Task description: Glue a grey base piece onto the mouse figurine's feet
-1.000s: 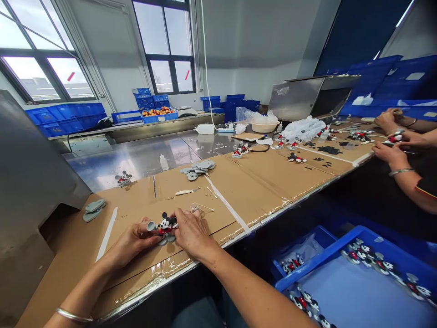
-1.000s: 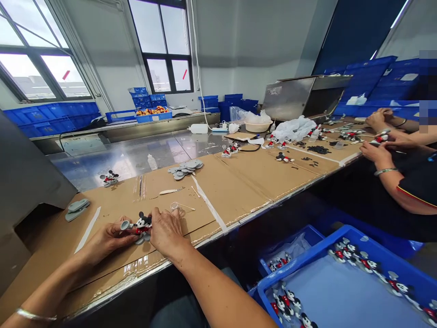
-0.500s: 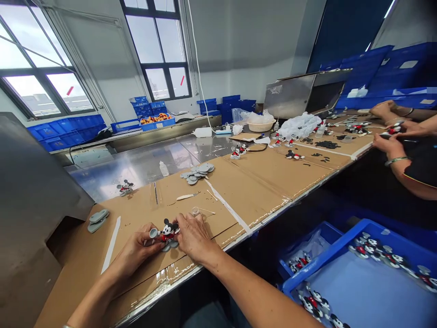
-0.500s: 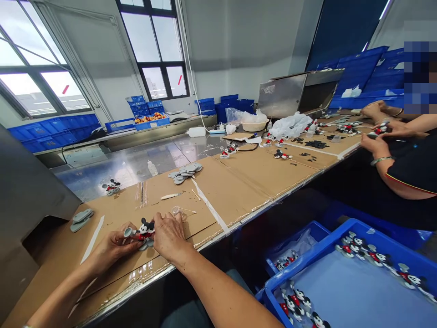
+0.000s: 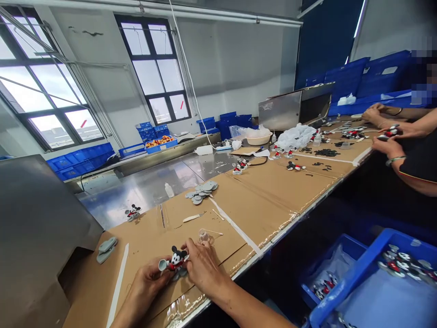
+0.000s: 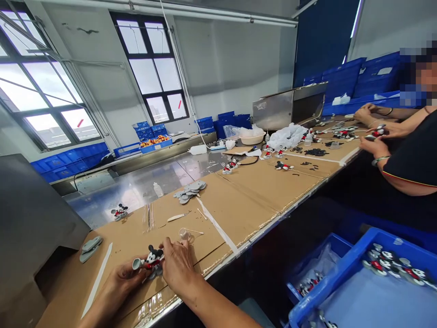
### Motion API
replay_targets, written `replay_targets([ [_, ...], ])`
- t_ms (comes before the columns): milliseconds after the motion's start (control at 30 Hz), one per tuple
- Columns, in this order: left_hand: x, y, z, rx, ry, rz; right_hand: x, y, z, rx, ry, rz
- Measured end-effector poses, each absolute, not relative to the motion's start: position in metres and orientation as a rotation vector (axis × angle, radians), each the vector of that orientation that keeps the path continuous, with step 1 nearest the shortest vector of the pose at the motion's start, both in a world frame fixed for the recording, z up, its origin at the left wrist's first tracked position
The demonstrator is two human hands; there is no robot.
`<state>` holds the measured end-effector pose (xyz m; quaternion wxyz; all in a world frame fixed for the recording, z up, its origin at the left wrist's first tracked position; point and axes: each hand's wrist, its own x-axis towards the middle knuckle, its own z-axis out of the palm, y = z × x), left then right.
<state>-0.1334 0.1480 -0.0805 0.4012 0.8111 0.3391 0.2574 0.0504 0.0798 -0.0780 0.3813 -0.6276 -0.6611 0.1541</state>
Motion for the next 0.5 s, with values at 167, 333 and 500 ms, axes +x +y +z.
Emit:
replay_targets([
  [167,-0.138,0.148,-0.088,2.158,0.890,0.725,0.051,0.074,-0.077,-1.516,-1.699,0.417],
  [333,-0.147,0.141,-0.100,2.435,0.712,1.006,0.056,0.067,-0.081,-1.304,-1.759,0.424],
  [500,-0.147,0.087,-0.092,2.668,0.841,1.415,0.070,0.045,-0.081,-0.776,-1.844,0.090],
])
